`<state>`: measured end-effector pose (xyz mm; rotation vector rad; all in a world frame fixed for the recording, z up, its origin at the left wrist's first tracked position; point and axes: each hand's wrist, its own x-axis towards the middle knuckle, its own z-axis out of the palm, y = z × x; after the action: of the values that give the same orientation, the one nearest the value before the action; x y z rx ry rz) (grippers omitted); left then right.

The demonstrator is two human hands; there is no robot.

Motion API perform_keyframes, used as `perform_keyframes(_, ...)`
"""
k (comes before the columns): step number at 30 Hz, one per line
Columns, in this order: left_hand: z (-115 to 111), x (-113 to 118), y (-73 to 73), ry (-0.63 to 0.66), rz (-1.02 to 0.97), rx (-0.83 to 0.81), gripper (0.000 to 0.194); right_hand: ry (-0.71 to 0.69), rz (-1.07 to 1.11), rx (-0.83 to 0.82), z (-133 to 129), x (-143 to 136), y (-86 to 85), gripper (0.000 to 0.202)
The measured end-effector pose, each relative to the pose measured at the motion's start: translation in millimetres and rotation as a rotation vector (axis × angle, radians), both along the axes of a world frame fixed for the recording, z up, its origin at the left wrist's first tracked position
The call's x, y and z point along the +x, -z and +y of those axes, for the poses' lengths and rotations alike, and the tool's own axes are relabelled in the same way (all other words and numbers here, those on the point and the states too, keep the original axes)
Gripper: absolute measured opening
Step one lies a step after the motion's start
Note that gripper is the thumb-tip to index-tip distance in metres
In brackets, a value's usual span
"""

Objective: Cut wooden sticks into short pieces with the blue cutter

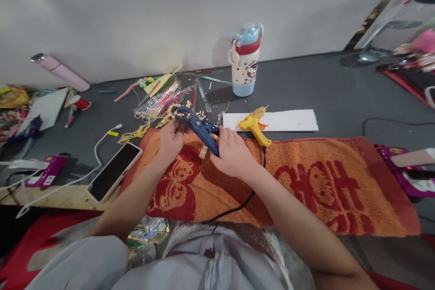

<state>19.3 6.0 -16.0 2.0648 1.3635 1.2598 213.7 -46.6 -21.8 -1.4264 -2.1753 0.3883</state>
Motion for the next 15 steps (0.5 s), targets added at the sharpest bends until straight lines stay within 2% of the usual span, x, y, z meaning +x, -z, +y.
perform_keyframes(7, 3, -4, -12.1, 0.168, -0.121, -0.218, 0.028, -0.013, -0.02, 0.009, 2, 4, -3.3, 0.055)
perform_keyframes(11, 6, -9, -10.7, 0.254, -0.158, -0.318, 0.034, -0.01, -0.026, -0.024, 3, 6, -4.4, 0.054)
perform_keyframes(15, 8, -13, -6.6, 0.282, -0.114, -0.312, 0.035, -0.023, -0.015, -0.099, 4, 8, -8.1, 0.053)
